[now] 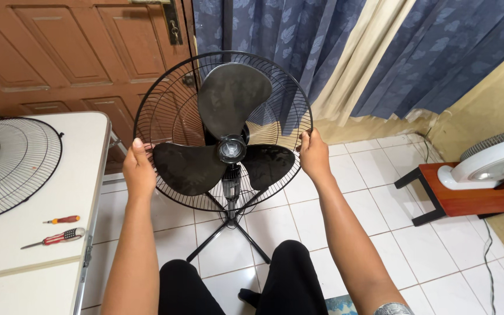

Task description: The person disassembles a standing electric fan by removing the front grille, unscrewing the central hub nut, and detaching the fan blades. The removed parts are placed on a nearby white table.

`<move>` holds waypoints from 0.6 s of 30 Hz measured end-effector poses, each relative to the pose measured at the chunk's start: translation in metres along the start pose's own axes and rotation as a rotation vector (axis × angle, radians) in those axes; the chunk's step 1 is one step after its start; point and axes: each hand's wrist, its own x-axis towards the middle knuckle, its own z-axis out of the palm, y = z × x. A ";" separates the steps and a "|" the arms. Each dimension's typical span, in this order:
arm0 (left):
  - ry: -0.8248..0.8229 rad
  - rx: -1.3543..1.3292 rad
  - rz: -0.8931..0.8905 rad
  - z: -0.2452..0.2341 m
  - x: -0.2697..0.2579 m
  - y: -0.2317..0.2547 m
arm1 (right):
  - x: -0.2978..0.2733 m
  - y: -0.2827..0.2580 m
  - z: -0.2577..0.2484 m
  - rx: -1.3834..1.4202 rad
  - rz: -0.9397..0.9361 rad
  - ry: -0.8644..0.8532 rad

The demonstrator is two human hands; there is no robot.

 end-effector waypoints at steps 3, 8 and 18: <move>-0.060 -0.142 -0.057 -0.002 -0.003 -0.012 | -0.002 0.000 0.003 0.036 0.033 0.002; -0.077 -0.190 -0.066 0.003 -0.005 -0.056 | -0.007 0.003 0.007 0.029 0.003 0.023; -0.222 -0.447 -0.225 -0.007 -0.044 -0.076 | -0.005 0.012 0.019 0.017 -0.010 0.035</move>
